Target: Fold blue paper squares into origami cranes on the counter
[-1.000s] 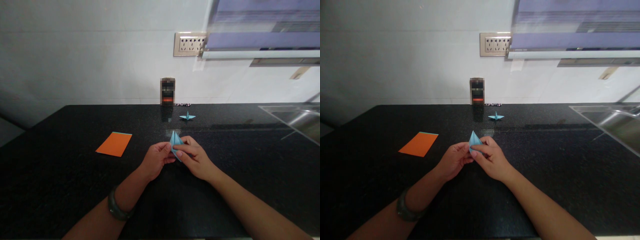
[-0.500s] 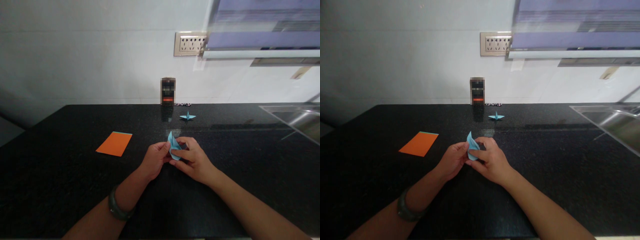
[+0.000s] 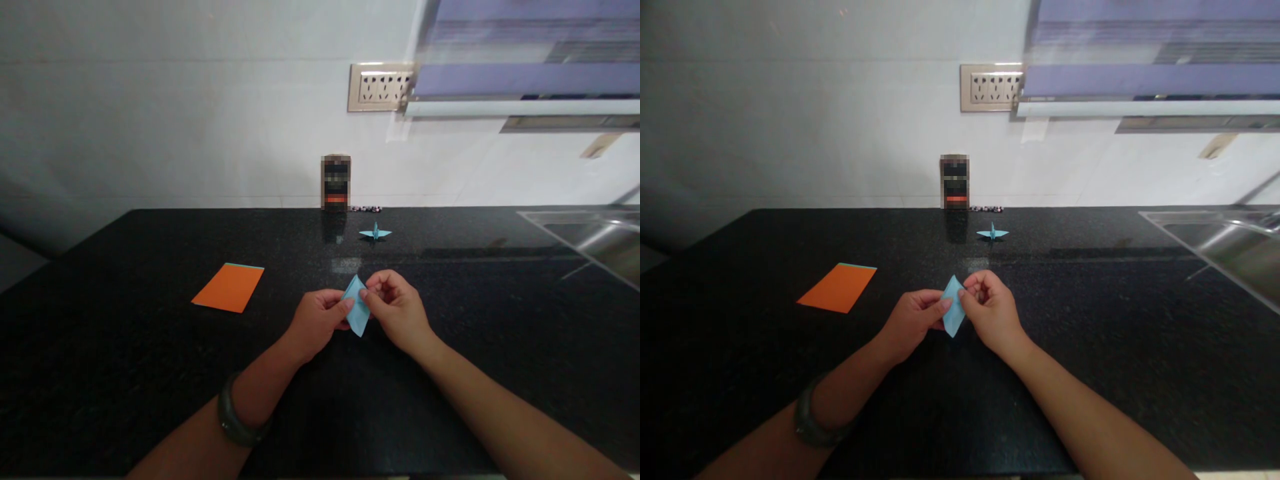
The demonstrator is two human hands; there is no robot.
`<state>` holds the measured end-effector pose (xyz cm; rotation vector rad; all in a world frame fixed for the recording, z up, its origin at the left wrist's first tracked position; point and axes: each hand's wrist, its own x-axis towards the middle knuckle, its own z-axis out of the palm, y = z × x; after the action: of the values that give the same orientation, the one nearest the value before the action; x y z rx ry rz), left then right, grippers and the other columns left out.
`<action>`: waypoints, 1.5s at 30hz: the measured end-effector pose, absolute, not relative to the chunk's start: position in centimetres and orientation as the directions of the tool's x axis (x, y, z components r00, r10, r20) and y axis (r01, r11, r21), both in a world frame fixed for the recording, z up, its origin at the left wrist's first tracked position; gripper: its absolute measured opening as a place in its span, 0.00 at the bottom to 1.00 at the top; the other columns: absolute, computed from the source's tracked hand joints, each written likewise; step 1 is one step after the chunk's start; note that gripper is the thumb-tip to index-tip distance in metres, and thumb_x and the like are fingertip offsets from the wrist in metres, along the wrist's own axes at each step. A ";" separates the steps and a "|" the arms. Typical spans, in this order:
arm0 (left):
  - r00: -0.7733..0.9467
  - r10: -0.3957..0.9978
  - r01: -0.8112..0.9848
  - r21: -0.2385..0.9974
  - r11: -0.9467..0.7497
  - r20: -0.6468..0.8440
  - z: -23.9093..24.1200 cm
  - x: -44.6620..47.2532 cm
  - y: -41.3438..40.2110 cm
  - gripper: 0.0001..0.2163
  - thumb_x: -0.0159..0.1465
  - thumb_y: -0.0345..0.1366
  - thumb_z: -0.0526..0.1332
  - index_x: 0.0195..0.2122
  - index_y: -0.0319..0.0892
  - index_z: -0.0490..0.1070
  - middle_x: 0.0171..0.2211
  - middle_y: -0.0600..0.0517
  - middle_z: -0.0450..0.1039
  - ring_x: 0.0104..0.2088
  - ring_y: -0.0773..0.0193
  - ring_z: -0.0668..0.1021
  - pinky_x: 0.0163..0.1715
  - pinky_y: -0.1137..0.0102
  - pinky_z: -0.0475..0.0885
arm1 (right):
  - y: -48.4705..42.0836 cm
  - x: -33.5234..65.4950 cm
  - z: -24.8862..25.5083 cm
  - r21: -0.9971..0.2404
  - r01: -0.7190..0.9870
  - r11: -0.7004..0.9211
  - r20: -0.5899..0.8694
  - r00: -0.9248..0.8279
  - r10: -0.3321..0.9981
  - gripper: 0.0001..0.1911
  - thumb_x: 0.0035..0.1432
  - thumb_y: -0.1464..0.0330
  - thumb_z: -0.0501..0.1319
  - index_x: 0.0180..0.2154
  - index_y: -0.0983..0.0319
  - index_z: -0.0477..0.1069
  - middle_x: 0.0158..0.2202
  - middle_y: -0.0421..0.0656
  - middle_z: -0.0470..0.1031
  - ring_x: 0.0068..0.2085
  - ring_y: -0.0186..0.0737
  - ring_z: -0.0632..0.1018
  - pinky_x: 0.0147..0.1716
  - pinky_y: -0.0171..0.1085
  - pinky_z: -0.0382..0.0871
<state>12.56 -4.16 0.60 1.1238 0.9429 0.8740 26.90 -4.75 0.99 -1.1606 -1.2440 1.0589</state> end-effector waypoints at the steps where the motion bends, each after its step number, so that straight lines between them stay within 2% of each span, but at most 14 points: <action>1: 0.356 0.921 -0.085 0.976 0.202 -0.160 0.6 12.6 -4.2 0.12 0.54 0.39 0.61 0.34 0.35 0.74 0.25 0.49 0.75 0.25 0.67 0.75 0.25 0.73 0.71 | -4.7 26.9 1.1 -0.994 0.004 0.108 0.108 0.050 0.993 0.08 0.47 0.67 0.62 0.27 0.61 0.63 0.17 0.33 0.63 0.18 0.27 0.65 0.17 0.29 0.60; 7: 0.328 0.928 -0.121 0.966 0.228 -0.178 0.7 12.4 -4.1 0.12 0.55 0.40 0.60 0.33 0.35 0.74 0.27 0.48 0.75 0.27 0.64 0.76 0.28 0.70 0.72 | -4.3 27.6 0.7 -0.970 -0.236 -0.057 -0.039 -0.080 0.996 0.09 0.47 0.64 0.63 0.29 0.63 0.67 0.19 0.35 0.69 0.19 0.27 0.70 0.21 0.30 0.67; 13: 0.305 0.940 -0.202 0.954 0.222 -0.154 0.3 12.4 -3.9 0.12 0.56 0.41 0.58 0.34 0.36 0.73 0.25 0.50 0.75 0.25 0.65 0.76 0.29 0.68 0.72 | -4.2 27.6 0.4 -0.949 -0.237 -0.208 -0.171 -0.166 0.971 0.10 0.43 0.66 0.67 0.26 0.65 0.70 0.17 0.36 0.70 0.18 0.25 0.70 0.19 0.27 0.65; 21: 0.259 0.963 -0.063 0.993 0.101 -0.081 0.2 12.6 -4.2 0.13 0.57 0.41 0.57 0.33 0.37 0.74 0.25 0.50 0.74 0.25 0.65 0.75 0.28 0.70 0.72 | -4.5 26.7 0.1 -0.943 -0.305 -0.133 -0.128 -0.036 0.991 0.12 0.42 0.65 0.67 0.27 0.65 0.70 0.16 0.36 0.71 0.17 0.26 0.70 0.18 0.26 0.66; 30: 0.242 0.966 0.063 0.995 0.076 -0.089 0.4 12.4 -4.2 0.13 0.57 0.42 0.57 0.32 0.38 0.74 0.22 0.52 0.72 0.23 0.66 0.74 0.23 0.73 0.69 | -4.7 26.4 0.2 -0.981 -0.179 -0.070 -0.073 0.009 0.997 0.12 0.43 0.63 0.66 0.25 0.65 0.69 0.16 0.38 0.71 0.17 0.28 0.70 0.18 0.28 0.65; 35: 0.161 0.983 0.066 0.995 0.081 -0.091 0.6 12.5 -4.2 0.12 0.56 0.41 0.57 0.32 0.38 0.74 0.21 0.52 0.73 0.21 0.67 0.73 0.21 0.74 0.68 | -4.6 26.7 0.0 -0.958 -0.245 -0.146 -0.130 -0.083 0.988 0.12 0.44 0.63 0.66 0.28 0.65 0.71 0.18 0.39 0.73 0.19 0.29 0.72 0.21 0.29 0.68; 40: 0.161 0.984 0.117 0.991 0.058 -0.077 0.5 12.5 -4.2 0.12 0.56 0.41 0.57 0.31 0.39 0.75 0.21 0.53 0.72 0.21 0.68 0.73 0.20 0.74 0.68 | -4.5 26.9 0.0 -0.939 -0.237 -0.251 -0.230 -0.113 0.967 0.13 0.41 0.63 0.68 0.25 0.66 0.71 0.17 0.39 0.72 0.18 0.27 0.71 0.19 0.27 0.67; 45: 0.177 0.982 0.137 0.990 0.042 -0.066 0.2 12.5 -4.1 0.12 0.57 0.42 0.56 0.30 0.40 0.75 0.21 0.54 0.72 0.21 0.68 0.73 0.20 0.75 0.67 | -4.4 26.9 0.1 -0.947 -0.195 -0.254 -0.237 -0.105 0.966 0.14 0.39 0.62 0.68 0.23 0.67 0.70 0.17 0.39 0.72 0.17 0.27 0.71 0.17 0.27 0.65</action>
<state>12.48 -4.12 0.24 1.3447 1.1929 0.9688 26.86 -4.43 0.14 -1.1878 -0.9811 1.5423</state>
